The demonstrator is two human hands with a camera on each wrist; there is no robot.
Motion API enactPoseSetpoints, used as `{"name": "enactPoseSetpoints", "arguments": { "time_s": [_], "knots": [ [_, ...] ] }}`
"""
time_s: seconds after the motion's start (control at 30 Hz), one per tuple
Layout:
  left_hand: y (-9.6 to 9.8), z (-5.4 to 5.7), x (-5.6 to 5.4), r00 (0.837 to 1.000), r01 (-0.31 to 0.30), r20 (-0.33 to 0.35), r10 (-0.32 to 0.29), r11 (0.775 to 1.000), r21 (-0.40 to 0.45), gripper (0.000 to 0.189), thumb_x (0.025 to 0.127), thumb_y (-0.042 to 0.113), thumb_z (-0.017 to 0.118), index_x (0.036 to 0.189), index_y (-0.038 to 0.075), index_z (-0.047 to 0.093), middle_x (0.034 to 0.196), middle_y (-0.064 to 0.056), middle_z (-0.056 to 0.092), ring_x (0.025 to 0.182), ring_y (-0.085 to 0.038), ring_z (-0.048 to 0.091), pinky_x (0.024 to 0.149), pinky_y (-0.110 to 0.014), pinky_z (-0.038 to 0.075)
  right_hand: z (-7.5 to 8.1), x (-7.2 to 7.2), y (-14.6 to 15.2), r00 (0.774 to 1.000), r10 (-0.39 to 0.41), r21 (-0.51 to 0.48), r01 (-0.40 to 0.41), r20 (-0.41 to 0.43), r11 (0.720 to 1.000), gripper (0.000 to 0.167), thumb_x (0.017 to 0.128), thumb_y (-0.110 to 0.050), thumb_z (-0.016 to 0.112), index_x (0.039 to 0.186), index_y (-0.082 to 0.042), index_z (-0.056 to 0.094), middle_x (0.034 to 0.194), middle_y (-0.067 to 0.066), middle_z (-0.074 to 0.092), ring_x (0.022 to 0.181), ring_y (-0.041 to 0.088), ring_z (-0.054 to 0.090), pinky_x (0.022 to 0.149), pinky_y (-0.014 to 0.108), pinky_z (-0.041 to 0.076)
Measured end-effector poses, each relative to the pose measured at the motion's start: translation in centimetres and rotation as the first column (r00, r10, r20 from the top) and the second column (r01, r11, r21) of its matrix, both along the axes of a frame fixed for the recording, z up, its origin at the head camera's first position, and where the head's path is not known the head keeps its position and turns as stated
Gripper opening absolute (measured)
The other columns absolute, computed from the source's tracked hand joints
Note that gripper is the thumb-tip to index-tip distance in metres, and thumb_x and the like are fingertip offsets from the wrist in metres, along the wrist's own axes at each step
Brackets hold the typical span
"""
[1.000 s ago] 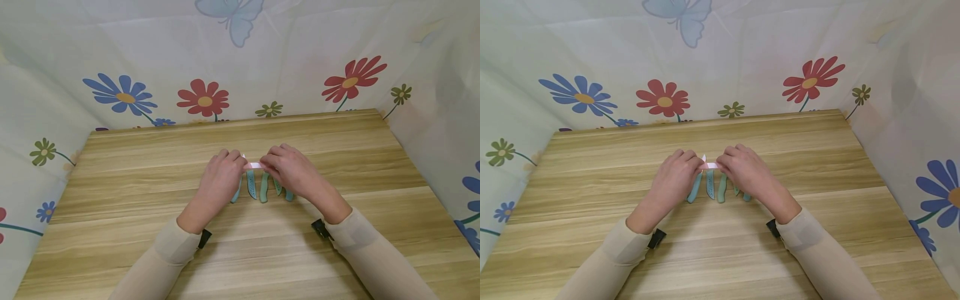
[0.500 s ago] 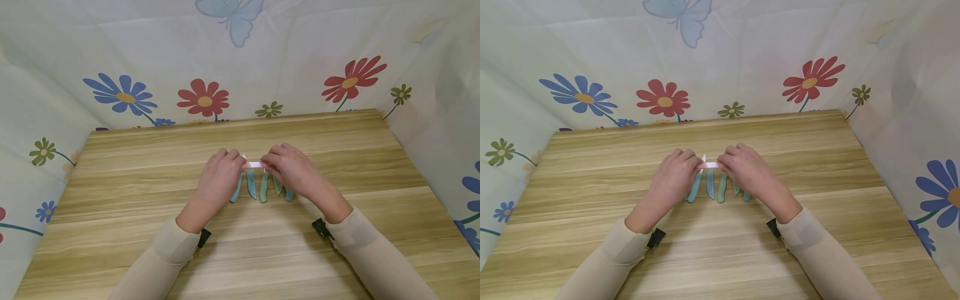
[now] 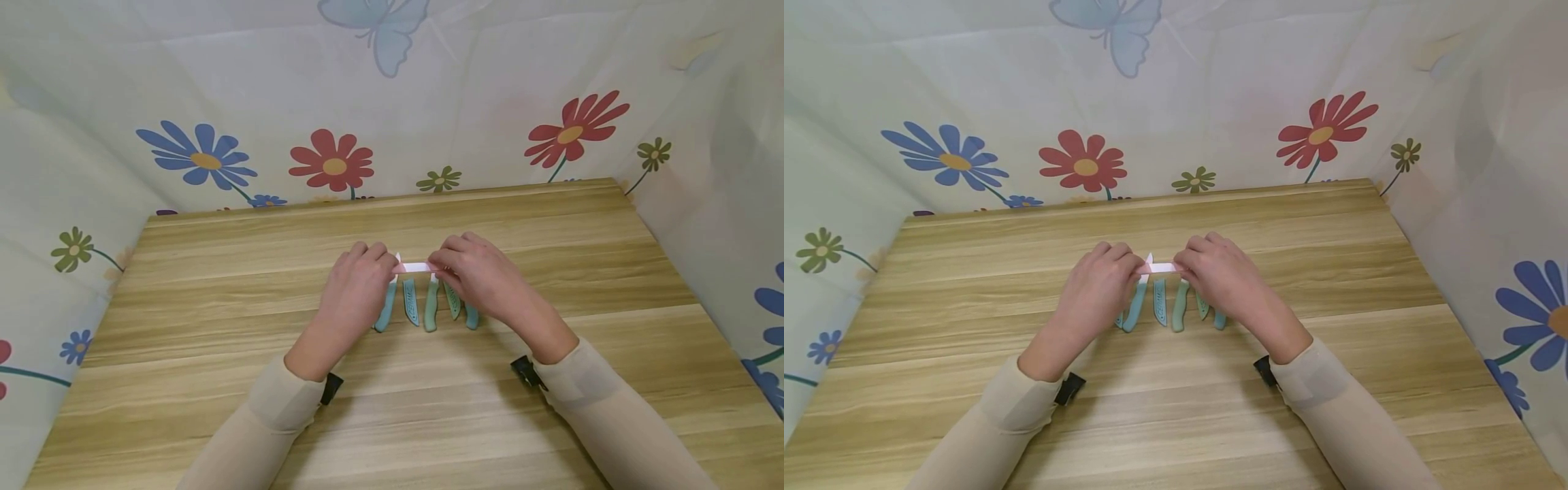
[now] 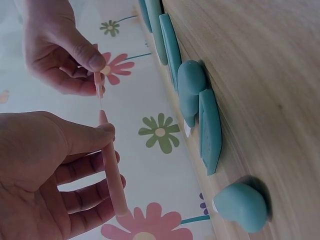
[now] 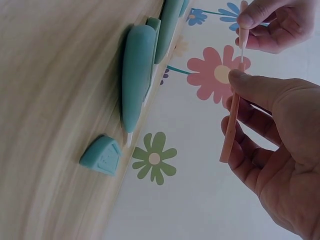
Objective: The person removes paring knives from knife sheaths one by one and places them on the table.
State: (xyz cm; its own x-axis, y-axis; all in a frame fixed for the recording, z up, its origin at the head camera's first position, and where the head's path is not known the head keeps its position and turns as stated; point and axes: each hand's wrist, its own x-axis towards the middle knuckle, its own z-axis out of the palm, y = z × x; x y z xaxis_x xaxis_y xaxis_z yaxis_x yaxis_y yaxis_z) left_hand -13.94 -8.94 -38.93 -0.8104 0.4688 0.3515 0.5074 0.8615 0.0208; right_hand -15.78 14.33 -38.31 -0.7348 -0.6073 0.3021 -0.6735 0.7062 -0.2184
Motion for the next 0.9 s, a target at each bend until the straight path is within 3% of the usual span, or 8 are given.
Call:
{"name": "enactPoseSetpoints", "arguments": {
  "time_s": [0.9],
  "knots": [
    [-0.21, 0.23, -0.07, 1.0, -0.026, 0.002, 0.026, 0.999, 0.025, 0.02, 0.104, 0.023, 0.071, 0.11, 0.006, 0.079, 0.095, -0.005, 0.068, 0.086, -0.026, 0.058, 0.07, -0.036, 0.054, 0.39, -0.19, 0.18, 0.999, -0.024, 0.002, 0.024, 0.022, 1.0, 0.019, 0.1, -0.018, 0.078, 0.115, -0.007, 0.08, 0.106, 0.005, 0.072, 0.094, 0.026, 0.062, 0.085, 0.04, 0.054]
  ]
}}
